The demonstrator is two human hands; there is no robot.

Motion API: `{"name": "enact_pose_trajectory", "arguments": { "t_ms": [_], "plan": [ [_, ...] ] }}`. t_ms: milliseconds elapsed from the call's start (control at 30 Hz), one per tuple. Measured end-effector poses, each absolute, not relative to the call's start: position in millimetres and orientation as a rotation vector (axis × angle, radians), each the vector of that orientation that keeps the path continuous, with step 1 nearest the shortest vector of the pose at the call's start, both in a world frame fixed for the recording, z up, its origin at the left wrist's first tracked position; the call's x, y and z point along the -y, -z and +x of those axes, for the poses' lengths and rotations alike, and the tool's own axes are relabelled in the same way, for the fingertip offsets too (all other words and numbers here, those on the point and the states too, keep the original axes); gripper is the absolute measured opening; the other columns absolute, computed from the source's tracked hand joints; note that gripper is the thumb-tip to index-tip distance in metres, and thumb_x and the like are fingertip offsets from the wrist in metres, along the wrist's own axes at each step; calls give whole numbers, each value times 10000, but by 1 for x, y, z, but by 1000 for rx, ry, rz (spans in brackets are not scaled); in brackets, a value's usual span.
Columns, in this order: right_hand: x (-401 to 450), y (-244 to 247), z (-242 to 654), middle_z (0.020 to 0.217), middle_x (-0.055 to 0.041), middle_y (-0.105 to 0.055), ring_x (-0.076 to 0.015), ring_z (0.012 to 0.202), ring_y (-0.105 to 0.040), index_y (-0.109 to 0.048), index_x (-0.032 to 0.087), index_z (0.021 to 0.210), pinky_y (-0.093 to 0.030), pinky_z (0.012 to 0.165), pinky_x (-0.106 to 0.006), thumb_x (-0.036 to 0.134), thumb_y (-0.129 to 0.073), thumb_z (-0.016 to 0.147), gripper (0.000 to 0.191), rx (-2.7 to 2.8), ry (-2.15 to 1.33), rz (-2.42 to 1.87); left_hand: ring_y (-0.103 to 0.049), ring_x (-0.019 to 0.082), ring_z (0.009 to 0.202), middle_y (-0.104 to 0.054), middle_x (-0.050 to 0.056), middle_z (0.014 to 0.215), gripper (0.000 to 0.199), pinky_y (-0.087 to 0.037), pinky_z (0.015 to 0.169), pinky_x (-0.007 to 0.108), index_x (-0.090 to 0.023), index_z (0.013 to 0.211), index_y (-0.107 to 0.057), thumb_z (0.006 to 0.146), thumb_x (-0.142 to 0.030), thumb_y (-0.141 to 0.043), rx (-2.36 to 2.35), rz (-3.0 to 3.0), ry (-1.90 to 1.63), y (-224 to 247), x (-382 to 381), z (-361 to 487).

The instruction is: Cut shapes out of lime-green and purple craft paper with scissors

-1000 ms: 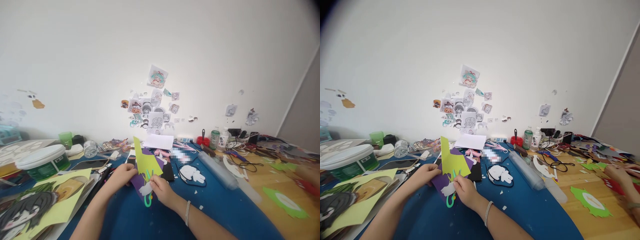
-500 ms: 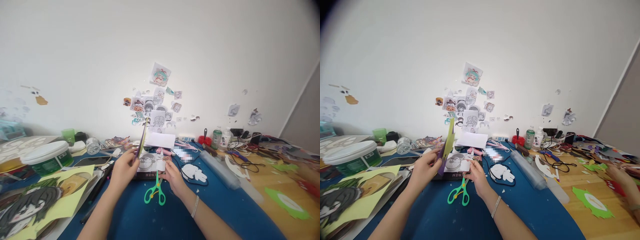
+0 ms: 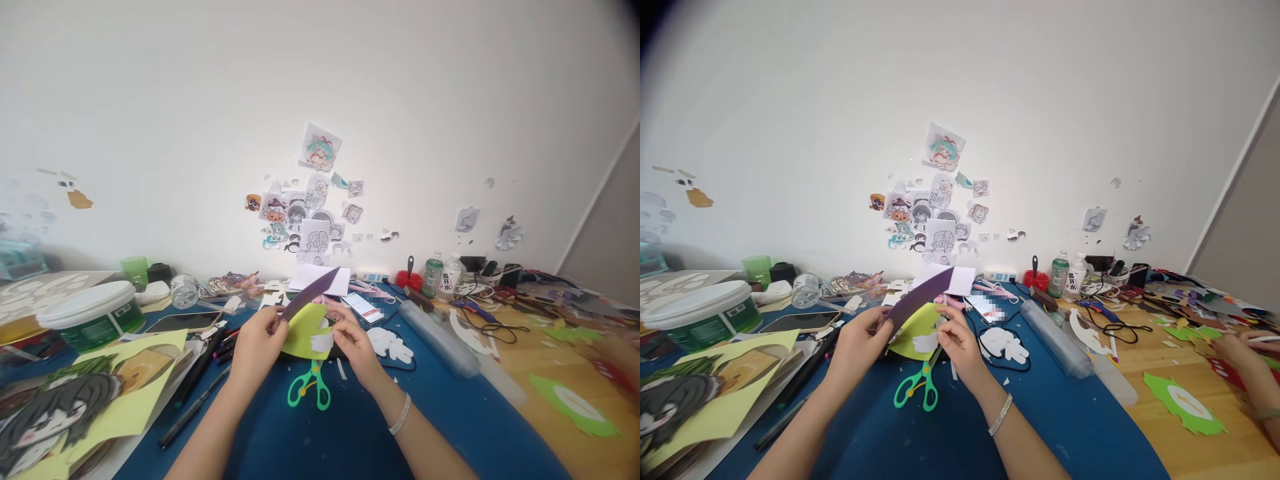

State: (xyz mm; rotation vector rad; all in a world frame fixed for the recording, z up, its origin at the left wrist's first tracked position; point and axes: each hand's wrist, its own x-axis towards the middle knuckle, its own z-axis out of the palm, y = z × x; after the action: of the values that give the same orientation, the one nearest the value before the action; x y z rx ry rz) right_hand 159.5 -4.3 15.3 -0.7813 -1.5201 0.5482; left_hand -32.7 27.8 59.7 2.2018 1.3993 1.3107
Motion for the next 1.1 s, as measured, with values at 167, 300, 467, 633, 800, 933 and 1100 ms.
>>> {"name": "enact_pose_trajectory", "arguments": {
  "t_ms": [167, 300, 467, 633, 800, 933, 1100],
  "plan": [
    [-4, -4, 159, 679, -10, -548, -136, 630, -505, -547, 161, 744, -390, 573, -242, 384, -490, 802, 238, 1527, -700, -1028, -501, 136, 661, -603, 1, 765, 250, -357, 587, 212, -206, 546, -305, 754, -303, -407, -1533, 2019, -1532, -71, -24, -43],
    [-5, -3, 159, 582, 17, -523, -117, 544, -490, -519, 156, 697, -365, 522, -222, 335, -483, 793, 206, 1510, -844, -1135, -386, 118, 555, -428, -32, 566, 305, -306, 530, 217, -210, 550, -270, 778, -353, -414, -1612, 1857, -1701, -77, -21, -53],
    [4, -7, 161, 567, -2, -530, -135, 531, -504, -534, 154, 742, -370, 517, -239, 317, -433, 834, 213, 1492, -475, -1183, -379, 124, 541, -375, -49, 573, 214, -309, 517, 229, -218, 654, -364, 781, -376, -432, -1520, 1793, -1717, -73, -28, -52],
    [15, -18, 155, 562, -15, -502, -127, 504, -441, -532, 172, 733, -311, 485, -249, 205, -397, 862, 190, 1439, 433, -1121, -459, 122, 526, -421, -36, 715, 159, -378, 528, 256, -229, 827, -337, 800, -371, -403, -1156, 1740, -1578, -51, -30, -26],
    [18, -34, 139, 522, -9, -474, -143, 516, -420, -495, 198, 653, -280, 499, -284, 152, -449, 821, 181, 1562, 958, -1052, -451, 130, 545, -363, -44, 677, 156, -389, 556, 277, -228, 820, -301, 791, -326, -418, -1100, 1772, -1652, -33, -21, -2],
    [19, -41, 120, 476, 8, -375, -139, 492, -367, -381, 206, 538, -227, 475, -293, 135, -423, 823, 297, 1542, 1016, -1064, -477, 132, 634, -404, -21, 745, 150, -409, 598, 265, -226, 859, -299, 805, -299, -419, -1054, 1659, -1804, -30, -16, 5],
    [17, -43, 102, 470, 7, -344, -139, 491, -346, -354, 205, 503, -219, 472, -296, 145, -401, 818, 324, 1519, 1019, -1113, -536, 159, 869, -481, 56, 1004, 352, -438, 755, 299, -225, 1155, -266, 849, -351, -386, -899, 1510, -1731, -30, -10, 11]
  ]
}}
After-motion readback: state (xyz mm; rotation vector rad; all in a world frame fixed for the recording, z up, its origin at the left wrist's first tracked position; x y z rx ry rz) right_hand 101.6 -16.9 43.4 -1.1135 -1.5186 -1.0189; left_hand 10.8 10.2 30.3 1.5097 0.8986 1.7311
